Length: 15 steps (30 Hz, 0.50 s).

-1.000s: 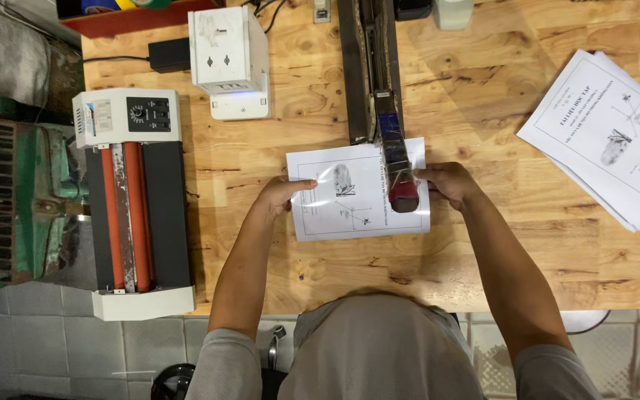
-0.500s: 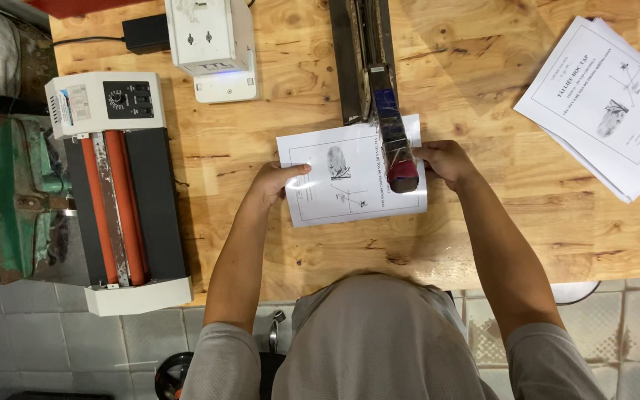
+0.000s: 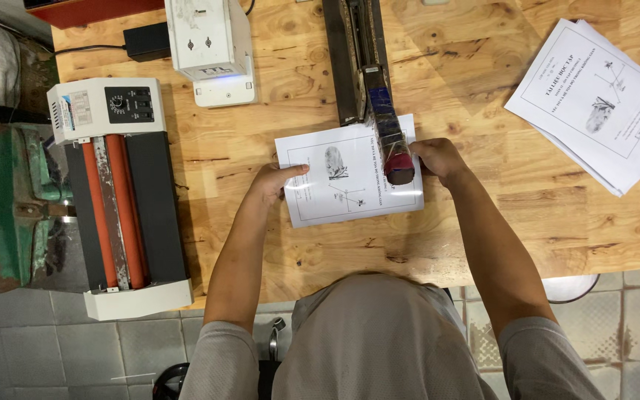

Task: The person aligns a stack of printed papers on a wooden workbench and uses a manual stapler to fasten them together. The person then picks up a hammer and taps the stapled edge of the document stack.

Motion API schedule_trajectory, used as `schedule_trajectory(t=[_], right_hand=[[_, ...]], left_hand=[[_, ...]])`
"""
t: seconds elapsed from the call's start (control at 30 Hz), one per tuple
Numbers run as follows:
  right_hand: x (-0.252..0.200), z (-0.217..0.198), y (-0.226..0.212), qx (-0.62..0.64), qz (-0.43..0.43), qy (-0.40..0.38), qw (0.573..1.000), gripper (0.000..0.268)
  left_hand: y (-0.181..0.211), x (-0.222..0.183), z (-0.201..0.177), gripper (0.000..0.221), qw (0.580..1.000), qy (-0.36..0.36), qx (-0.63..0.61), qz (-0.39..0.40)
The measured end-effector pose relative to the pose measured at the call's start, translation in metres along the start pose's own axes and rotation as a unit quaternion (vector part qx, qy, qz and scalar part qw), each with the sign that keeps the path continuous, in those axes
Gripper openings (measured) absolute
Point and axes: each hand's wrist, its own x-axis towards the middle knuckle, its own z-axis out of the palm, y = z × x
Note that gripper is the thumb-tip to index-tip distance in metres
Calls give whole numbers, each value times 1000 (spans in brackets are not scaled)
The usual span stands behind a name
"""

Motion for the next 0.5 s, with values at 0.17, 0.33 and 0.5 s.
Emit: schedule_trajectory(t=[0.17,0.33,0.5], right_hand=[[-4,1,-2,2,-2,-5,1000,30],[-8,0,-7,-7,-8,0,1000,29],[-3,3,-5,-33,8,15,999,32]], left_hand=[[2,-2,1,52,1000,7,-6,-2],[5,-2,5,51,1000,9,-14,-21],[0,2,1,54,1000,2,-16,-1]])
